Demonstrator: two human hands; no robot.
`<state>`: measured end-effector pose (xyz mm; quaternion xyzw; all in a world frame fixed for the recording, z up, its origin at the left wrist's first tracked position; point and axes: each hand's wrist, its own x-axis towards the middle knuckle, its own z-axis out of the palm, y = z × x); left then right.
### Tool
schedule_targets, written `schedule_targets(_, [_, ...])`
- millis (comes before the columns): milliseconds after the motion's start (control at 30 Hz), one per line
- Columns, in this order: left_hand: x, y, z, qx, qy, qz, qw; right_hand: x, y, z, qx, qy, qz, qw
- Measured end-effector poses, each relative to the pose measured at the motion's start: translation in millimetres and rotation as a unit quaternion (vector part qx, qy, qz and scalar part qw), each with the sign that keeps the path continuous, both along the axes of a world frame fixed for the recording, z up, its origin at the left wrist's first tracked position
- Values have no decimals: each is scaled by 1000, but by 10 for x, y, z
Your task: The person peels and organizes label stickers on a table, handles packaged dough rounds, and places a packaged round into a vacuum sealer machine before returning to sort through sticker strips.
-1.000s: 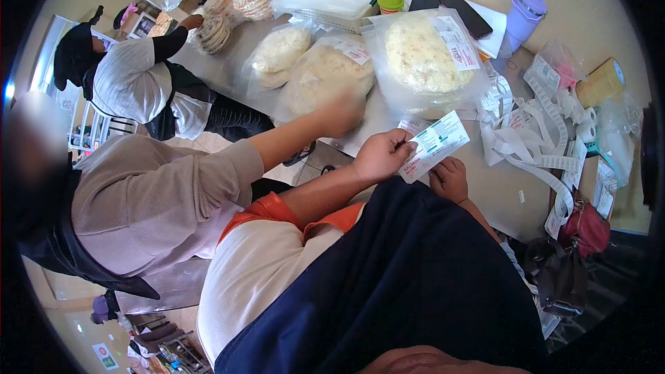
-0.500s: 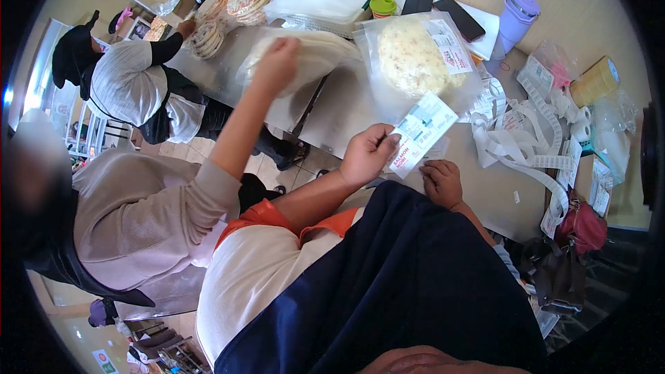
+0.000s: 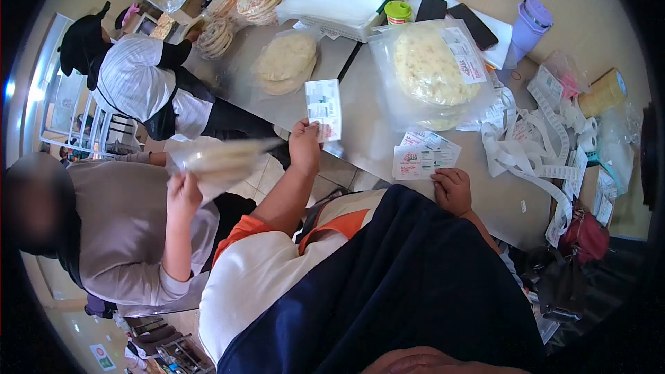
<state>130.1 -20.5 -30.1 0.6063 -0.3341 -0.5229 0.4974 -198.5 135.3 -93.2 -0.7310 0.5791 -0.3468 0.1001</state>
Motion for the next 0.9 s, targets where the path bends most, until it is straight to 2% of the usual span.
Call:
schedule_targets(67, [147,-150,-26,51,-36,58,996,7,-4,-9,0,2,-1,1000])
schedule_targets(167, [389,-430,-181,57,12,231,971,12,-5,-37,4,15,-1,1000])
schedule_targets(267, [734,-767,-342,109,13,292,950,13,-10,-64,6,23,2,1000])
schedule_targets(400, [924,-1134,-299,122,31,291,948,38,-16,-39,13,36,-2,999])
schedule_targets(500, [1047,-1513,-320,63,45,249,965,71,-24,32,20,40,-8,999])
schedule_targets(533, [1067,-1626,-257,103,29,215,971,84,-26,40,19,42,-11,999])
schedule_targets(633, [1049,-2004,-216,64,79,227,969,109,-26,61,19,50,-16,998])
schedule_targets(667, [1076,-2088,-202,108,62,197,972,115,-28,71,19,52,-16,998])
schedule_targets(767, [984,-2244,-77,146,-10,231,962,152,-31,121,24,56,-30,998])
schedule_targets(900, [1168,-2506,-438,140,55,144,978,185,-22,130,24,72,-48,996])
